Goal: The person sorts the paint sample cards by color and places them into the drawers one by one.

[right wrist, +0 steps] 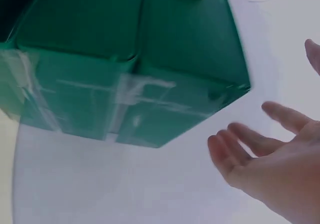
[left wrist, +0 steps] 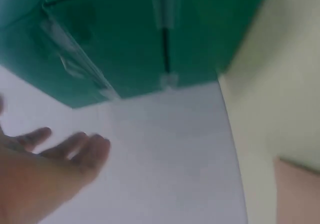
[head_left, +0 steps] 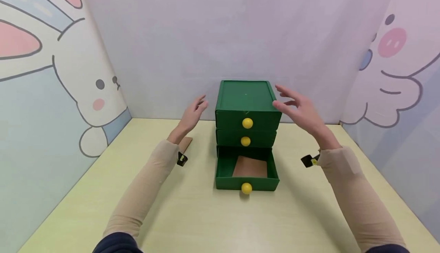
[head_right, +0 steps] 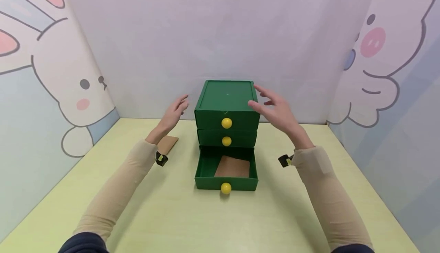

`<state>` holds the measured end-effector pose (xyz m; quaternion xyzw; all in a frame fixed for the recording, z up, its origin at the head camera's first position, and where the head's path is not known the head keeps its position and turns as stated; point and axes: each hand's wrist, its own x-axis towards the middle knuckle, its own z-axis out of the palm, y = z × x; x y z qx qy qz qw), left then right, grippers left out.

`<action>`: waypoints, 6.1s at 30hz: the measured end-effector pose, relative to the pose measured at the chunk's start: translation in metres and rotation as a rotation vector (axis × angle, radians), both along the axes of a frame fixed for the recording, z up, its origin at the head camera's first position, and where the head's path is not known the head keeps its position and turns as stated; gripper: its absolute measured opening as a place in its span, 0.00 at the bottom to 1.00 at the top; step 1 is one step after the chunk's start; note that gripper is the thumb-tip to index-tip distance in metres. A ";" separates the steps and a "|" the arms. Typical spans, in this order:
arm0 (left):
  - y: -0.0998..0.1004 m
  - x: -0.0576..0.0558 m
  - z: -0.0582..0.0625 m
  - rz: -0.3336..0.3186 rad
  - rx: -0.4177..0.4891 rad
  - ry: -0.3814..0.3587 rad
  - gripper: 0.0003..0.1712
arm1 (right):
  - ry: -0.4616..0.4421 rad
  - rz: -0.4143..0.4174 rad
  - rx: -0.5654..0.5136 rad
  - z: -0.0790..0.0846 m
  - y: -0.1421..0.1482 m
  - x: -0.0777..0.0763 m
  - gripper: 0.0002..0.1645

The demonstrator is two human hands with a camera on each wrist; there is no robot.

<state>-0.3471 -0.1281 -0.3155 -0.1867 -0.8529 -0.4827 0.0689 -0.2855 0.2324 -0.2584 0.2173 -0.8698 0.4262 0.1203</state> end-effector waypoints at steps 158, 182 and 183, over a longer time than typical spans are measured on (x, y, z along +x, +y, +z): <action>0.116 0.182 -0.095 -0.193 0.630 -1.014 0.29 | -0.414 0.229 -0.313 -0.031 0.008 -0.053 0.38; 0.122 0.167 -0.099 -0.142 0.616 -0.869 0.23 | -0.410 0.228 -0.300 -0.033 0.008 -0.055 0.37; 0.122 0.166 -0.099 -0.140 0.615 -0.868 0.23 | -0.411 0.225 -0.297 -0.033 0.008 -0.054 0.37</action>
